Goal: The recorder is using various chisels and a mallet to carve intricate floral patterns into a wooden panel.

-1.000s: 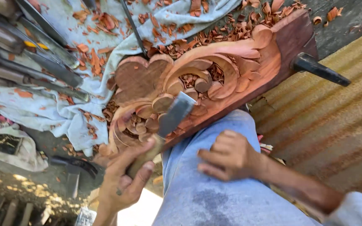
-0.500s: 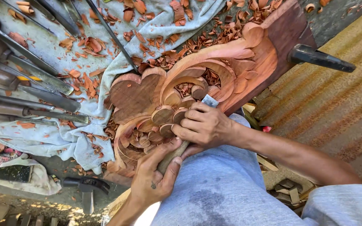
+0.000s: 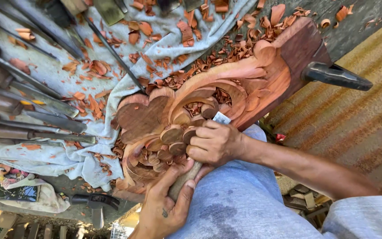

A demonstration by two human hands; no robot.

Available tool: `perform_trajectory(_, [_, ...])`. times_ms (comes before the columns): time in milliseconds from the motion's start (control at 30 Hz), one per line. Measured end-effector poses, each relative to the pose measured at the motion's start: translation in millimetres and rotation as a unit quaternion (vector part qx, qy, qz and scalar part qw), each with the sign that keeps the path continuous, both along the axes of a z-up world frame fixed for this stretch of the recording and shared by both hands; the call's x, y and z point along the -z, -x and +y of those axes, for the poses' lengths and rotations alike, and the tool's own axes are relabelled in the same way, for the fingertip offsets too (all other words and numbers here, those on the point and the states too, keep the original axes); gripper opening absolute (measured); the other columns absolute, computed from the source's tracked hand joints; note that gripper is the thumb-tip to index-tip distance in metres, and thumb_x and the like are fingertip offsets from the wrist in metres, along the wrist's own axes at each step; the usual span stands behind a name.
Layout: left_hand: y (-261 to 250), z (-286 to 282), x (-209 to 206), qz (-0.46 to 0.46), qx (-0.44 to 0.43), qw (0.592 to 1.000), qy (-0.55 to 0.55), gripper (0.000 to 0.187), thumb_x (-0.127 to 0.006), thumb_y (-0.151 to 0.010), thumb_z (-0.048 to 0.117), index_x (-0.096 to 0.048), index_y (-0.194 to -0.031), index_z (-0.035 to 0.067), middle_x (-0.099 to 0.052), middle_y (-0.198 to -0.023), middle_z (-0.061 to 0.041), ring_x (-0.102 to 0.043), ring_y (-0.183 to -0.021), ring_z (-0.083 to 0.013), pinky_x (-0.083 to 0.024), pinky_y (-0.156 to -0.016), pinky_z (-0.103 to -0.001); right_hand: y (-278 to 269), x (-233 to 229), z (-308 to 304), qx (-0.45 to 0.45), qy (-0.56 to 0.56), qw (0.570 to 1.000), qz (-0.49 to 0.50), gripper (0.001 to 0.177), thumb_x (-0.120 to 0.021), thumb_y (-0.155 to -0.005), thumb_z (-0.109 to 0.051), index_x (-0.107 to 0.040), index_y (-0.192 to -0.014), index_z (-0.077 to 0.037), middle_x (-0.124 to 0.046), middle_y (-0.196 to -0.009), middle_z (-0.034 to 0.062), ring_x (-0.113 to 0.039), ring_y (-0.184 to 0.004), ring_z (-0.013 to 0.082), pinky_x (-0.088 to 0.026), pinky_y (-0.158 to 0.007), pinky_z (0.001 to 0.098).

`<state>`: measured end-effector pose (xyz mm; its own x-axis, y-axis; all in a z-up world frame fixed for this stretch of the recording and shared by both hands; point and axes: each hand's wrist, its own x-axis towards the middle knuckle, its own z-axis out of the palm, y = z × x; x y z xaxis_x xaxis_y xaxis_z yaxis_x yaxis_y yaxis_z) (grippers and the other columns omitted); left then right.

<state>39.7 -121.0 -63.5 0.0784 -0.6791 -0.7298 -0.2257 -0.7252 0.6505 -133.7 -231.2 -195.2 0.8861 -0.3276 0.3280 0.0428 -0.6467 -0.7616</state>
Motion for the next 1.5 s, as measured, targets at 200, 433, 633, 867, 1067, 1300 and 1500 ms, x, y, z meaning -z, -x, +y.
perform_trajectory(200, [-15.1, -8.5, 12.5, 0.075, -0.002, 0.997, 0.028, 0.033, -0.067, -0.093, 0.006, -0.066, -0.125, -0.002, -0.077, -0.105, -0.015, -0.073, -0.099, -0.0213, -0.054, -0.091, -0.032, -3.3, 2.2, -2.5, 0.033, 0.009, 0.999, 0.006, 0.056, -0.067, -0.086, -0.067, -0.06, -0.089, -0.012, -0.053, -0.079, 0.0, -0.056, -0.073, 0.0188, -0.044, -0.066, 0.0341])
perform_trajectory(433, [-27.3, -23.9, 14.6, 0.044, 0.121, 0.989, -0.079, 0.044, -0.074, -0.091, 0.012, -0.071, -0.135, 0.007, -0.083, -0.104, -0.009, -0.059, -0.051, -0.0228, -0.049, -0.053, -0.032, -2.6, 1.1, 1.0, 0.083, 0.008, 0.996, 0.042, 0.056, -0.064, -0.088, -0.068, -0.06, -0.087, -0.012, -0.052, -0.076, 0.0005, -0.054, -0.069, 0.0194, -0.044, -0.066, 0.036])
perform_trajectory(633, [-10.5, -5.4, 10.7, 0.025, 0.021, 0.999, -0.013, 0.036, -0.07, -0.091, 0.01, -0.068, -0.126, 0.002, -0.074, -0.085, -0.01, -0.071, -0.077, -0.0144, -0.057, -0.075, -0.028, -0.8, 6.3, 0.9, 0.034, 0.019, 0.999, -0.011, 0.053, -0.063, -0.09, -0.064, -0.061, -0.094, -0.011, -0.054, -0.082, 0.0001, -0.059, -0.077, 0.0187, -0.047, -0.072, 0.0336])
perform_trajectory(867, [-20.9, -44.7, 8.7, 0.015, 0.114, 0.976, -0.187, 0.047, -0.07, -0.087, 0.014, -0.069, -0.135, 0.017, -0.079, -0.09, -0.007, -0.067, -0.058, -0.0197, -0.052, -0.058, -0.031, 1.8, 5.5, 4.2, 0.083, 0.017, 0.996, 0.019, 0.046, -0.065, -0.091, -0.059, -0.06, -0.088, -0.013, -0.052, -0.075, -0.0011, -0.054, -0.068, 0.0167, -0.045, -0.065, 0.033])
perform_trajectory(1067, [-20.8, -25.9, 10.8, 0.017, 0.07, 0.997, -0.015, 0.038, -0.07, -0.089, 0.01, -0.068, -0.126, 0.004, -0.076, -0.095, -0.013, -0.073, -0.074, -0.0214, -0.057, -0.071, -0.031, -0.4, 7.1, 0.2, 0.062, 0.035, 0.997, 0.019, 0.031, -0.065, -0.093, -0.045, -0.063, -0.094, -0.014, -0.052, -0.078, -0.0037, -0.056, -0.073, 0.0139, -0.044, -0.069, 0.0309])
perform_trajectory(1300, [-18.5, -25.8, 3.0, 0.01, 0.071, 0.997, -0.037, 0.039, -0.072, -0.087, 0.011, -0.069, -0.125, 0.002, -0.075, -0.087, -0.017, -0.072, -0.08, -0.0254, -0.058, -0.074, -0.034, -1.6, 7.4, 2.3, 0.06, 0.012, 0.998, 0.017, 0.039, -0.059, -0.097, -0.052, -0.063, -0.1, -0.013, -0.057, -0.087, -0.0009, -0.061, -0.084, 0.0163, -0.045, -0.074, 0.0326])
perform_trajectory(1500, [-26.0, -46.8, 5.5, 0.01, 0.124, 0.991, 0.039, 0.037, -0.069, -0.089, 0.009, -0.067, -0.125, 0.002, -0.074, -0.098, -0.02, -0.076, -0.085, -0.0314, -0.058, -0.077, -0.036, -0.9, 9.7, 4.1, 0.074, 0.002, 0.997, 0.019, 0.045, -0.059, -0.096, -0.056, -0.064, -0.1, -0.012, -0.057, -0.085, -0.0008, -0.057, -0.077, 0.0172, -0.043, -0.071, 0.0345])
